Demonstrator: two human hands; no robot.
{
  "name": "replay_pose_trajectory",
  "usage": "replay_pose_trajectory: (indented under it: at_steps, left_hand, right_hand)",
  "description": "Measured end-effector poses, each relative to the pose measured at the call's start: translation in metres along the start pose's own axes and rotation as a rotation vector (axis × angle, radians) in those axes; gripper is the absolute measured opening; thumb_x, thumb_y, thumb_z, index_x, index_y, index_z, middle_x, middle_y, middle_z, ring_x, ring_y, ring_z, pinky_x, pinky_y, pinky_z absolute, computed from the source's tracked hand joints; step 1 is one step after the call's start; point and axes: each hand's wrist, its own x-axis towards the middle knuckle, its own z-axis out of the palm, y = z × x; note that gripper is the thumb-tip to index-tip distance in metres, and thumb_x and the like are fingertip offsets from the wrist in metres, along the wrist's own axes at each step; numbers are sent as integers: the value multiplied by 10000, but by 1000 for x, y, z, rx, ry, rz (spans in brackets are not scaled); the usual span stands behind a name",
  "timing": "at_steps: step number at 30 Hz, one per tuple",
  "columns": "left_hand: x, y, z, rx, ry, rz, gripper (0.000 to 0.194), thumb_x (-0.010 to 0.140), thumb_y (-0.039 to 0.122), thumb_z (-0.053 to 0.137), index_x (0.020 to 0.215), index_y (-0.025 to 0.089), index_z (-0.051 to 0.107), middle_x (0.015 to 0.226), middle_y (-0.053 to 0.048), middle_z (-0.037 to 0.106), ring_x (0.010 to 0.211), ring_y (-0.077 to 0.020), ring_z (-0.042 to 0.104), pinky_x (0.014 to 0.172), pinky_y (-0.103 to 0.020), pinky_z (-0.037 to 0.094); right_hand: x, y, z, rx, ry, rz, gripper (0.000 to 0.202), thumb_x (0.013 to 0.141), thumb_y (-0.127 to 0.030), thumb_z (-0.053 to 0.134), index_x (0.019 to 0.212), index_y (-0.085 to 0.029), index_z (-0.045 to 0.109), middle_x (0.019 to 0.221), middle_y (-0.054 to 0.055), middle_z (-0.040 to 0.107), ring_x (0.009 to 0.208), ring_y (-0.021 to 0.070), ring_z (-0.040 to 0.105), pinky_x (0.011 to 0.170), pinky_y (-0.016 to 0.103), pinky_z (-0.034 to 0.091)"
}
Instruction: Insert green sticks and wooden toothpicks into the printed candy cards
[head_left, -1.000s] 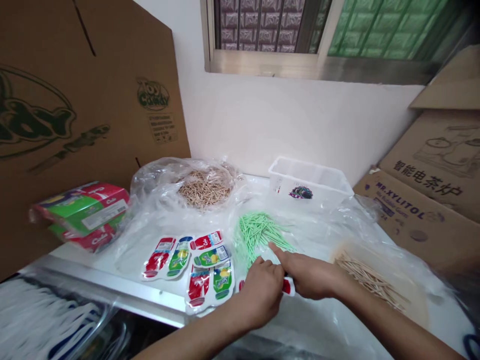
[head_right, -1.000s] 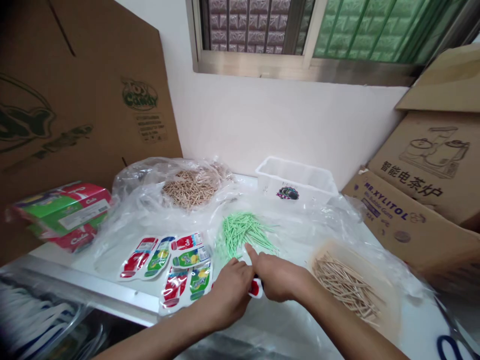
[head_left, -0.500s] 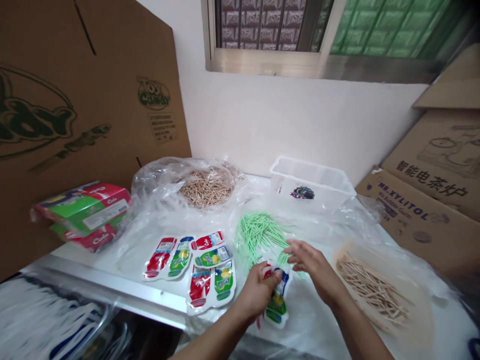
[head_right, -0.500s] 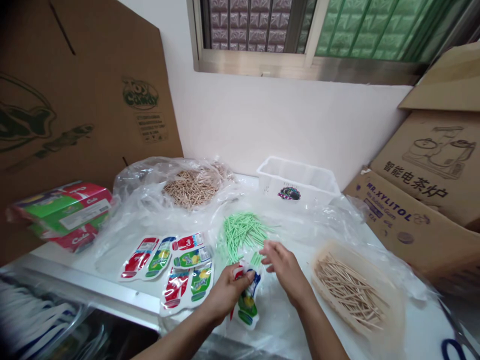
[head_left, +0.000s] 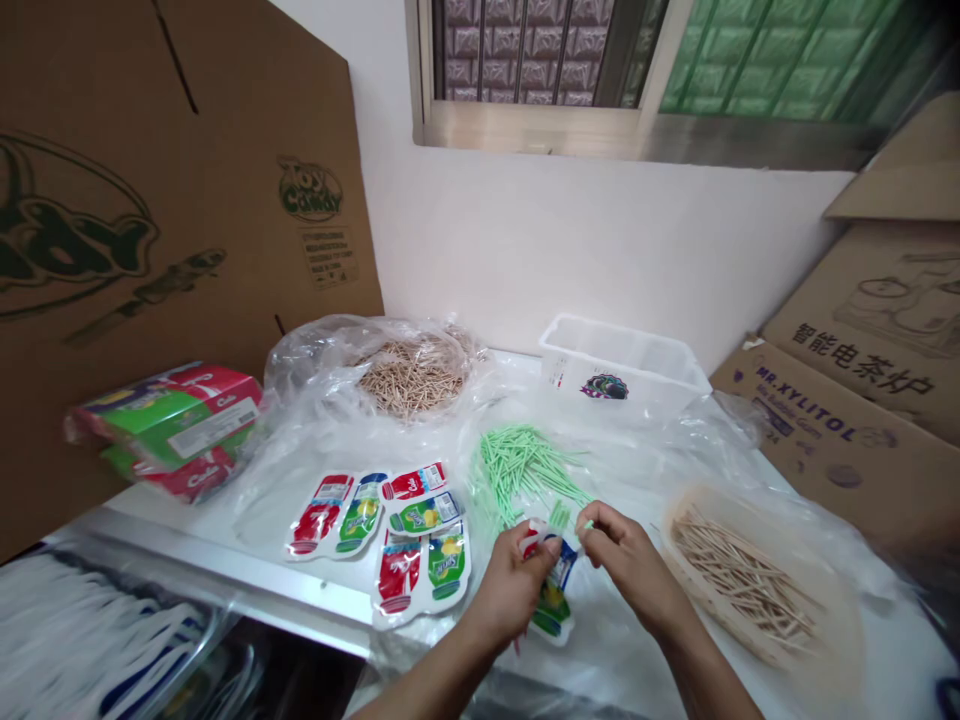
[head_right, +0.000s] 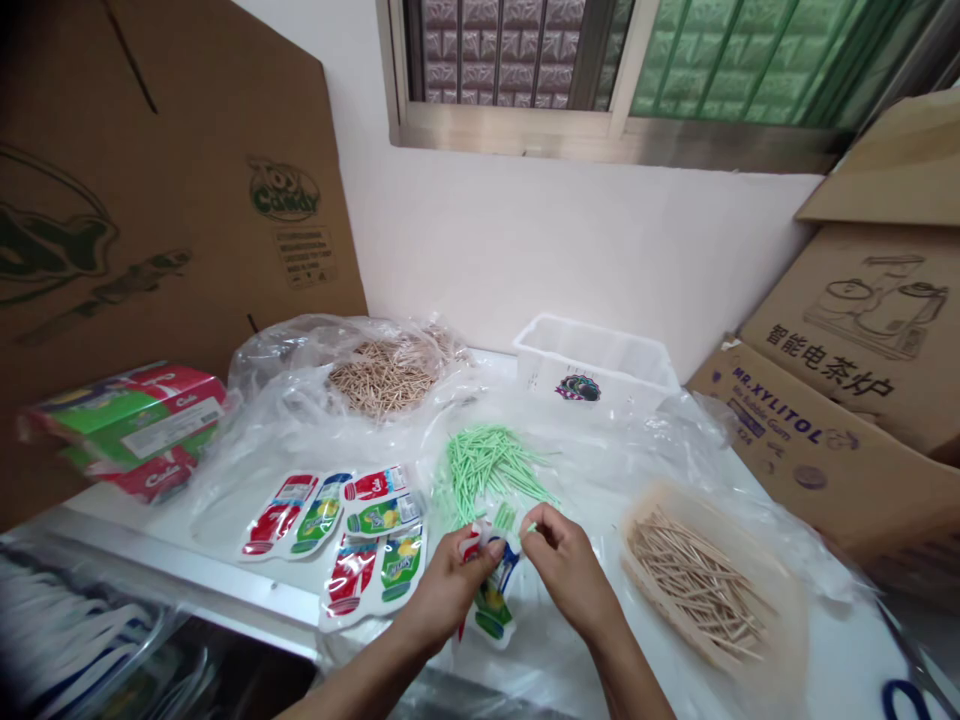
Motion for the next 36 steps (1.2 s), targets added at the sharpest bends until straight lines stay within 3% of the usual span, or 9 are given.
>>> replay_pose_trajectory:
  at_steps: [6,10,15,20,26,31,36]
  left_hand:
    - [-2,2,2,16,-32,39,311,762,422,612,749,115,564,629,8,475,579,-98,424,579,-210,348]
    - [-3,0,3,12,-31,19,310,756,418,621,751,115,558,634,3,487,585,-101,434,582,-210,354]
    - [-3,-1,5,-18,-6,12,317,732,427,641,731,120,562,631,-7,518,602,-119,468,604,-225,376]
    - [-4,0,7,-35,17,13,360,691,467,669,718,119,581,625,-11,542,599,-127,487,609,-228,380]
    - [-7,3,8,-54,6,5,365,689,464,674,738,111,599,617,-9,544,572,-115,471,586,-219,365]
    - [-8,8,7,-92,-38,-3,353,699,444,671,756,102,606,626,-12,556,579,-113,468,599,-228,370]
    - [-9,8,4,-94,-41,-13,354,674,434,702,708,98,594,592,3,531,559,-101,458,580,-213,351]
  right_hand:
    - [-6,-2,6,27,74,22,246,794,-415,522,892,-195,568,661,-41,458,627,131,465,573,235,384]
    - [-5,-4,5,-25,71,9,279,784,-450,538,798,-177,597,614,-44,455,573,115,423,557,234,348]
    - [-3,-2,8,-29,125,16,216,760,-398,558,769,-182,559,583,-50,459,559,123,440,551,236,348]
    - [-5,-3,15,87,211,-7,119,729,-274,546,783,-215,458,708,-15,578,646,150,536,615,245,410]
    - [-10,-6,13,78,139,2,232,744,-247,512,965,-187,550,818,22,637,747,176,580,702,273,440]
    - [-12,-9,8,29,59,-41,249,793,-343,518,960,-181,605,901,40,646,810,193,568,745,289,428]
    - [-12,-13,7,-8,43,-55,237,797,-407,531,825,-180,593,736,-1,570,652,142,500,632,250,404]
